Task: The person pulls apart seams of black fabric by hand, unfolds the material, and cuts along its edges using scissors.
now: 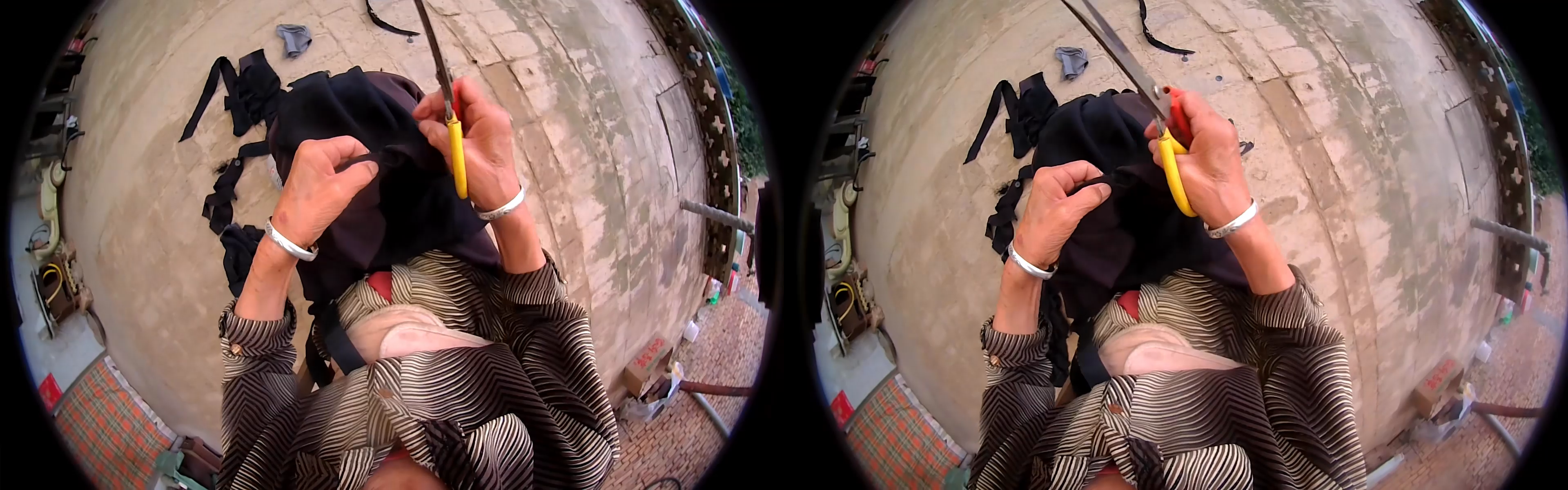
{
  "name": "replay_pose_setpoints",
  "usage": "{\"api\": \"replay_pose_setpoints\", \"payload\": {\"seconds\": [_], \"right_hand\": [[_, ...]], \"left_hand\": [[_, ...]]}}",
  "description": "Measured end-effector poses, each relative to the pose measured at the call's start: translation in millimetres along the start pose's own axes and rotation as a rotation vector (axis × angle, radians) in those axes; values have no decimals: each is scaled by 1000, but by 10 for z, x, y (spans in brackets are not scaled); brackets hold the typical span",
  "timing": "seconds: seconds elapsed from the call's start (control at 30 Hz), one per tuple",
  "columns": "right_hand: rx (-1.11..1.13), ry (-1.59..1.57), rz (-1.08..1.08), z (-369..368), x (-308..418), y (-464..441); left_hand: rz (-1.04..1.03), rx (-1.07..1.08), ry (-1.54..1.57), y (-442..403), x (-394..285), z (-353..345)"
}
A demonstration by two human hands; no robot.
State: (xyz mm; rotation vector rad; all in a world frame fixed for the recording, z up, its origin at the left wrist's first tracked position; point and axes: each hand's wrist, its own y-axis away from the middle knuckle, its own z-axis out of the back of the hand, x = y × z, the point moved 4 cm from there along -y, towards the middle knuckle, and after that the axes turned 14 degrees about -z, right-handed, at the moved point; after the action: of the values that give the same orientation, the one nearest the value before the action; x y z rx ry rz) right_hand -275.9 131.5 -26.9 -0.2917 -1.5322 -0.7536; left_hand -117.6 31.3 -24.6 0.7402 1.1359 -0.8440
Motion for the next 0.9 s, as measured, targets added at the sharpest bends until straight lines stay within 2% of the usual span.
{"api": "replay_pose_setpoints", "payload": {"seconds": [0.03, 0.07, 0.17, 0.2, 0.27, 0.33, 0.4, 0.43, 0.53, 0.6, 0.7, 0.73, 0.83, 0.87, 0.9], "right_hand": [[-149, 144, 120, 104, -83, -1], [-152, 143, 119, 151, -60, 47], [-393, 449, 338, 358, 36, 296], [-394, 449, 336, 436, -10, 344], [-455, 407, 59, 614, -160, 438], [-417, 348, 57, 639, -181, 550], [-164, -112, -217, 469, -214, 641], [-61, -186, -244, 377, -230, 661], [67, -296, -186, 49, -240, 652], [40, -294, -140, -40, -317, 575], [-3, -251, -88, -69, -260, 507], [-28, -210, -77, -56, -222, 494], [-105, -56, -20, -58, -234, 463], [-88, -187, -51, -106, -352, 437], [-107, -60, -4, -86, -277, 440]], "left_hand": [[3, -20, 62, 7, -8, -3], [8, -40, 126, 7, -11, -8], [-2, -37, 219, -6, -29, -31], [-1, -35, 219, -8, -21, -27], [5, -6, 261, -11, -2, -35], [20, -7, 263, -5, -33, -59], [34, 5, 263, -10, -52, -98], [37, -1, 253, -9, -53, -108], [40, -4, 203, -2, -154, -150], [44, -8, 160, 27, -199, -177], [-187, -31, -73, 40, -161, -208], [-196, -28, -66, 44, -132, -229], [-398, -37, -319, 44, -217, -293], [-499, -72, -324, 41, -212, -327], [-529, -54, -372, 42, -189, -340]]}}
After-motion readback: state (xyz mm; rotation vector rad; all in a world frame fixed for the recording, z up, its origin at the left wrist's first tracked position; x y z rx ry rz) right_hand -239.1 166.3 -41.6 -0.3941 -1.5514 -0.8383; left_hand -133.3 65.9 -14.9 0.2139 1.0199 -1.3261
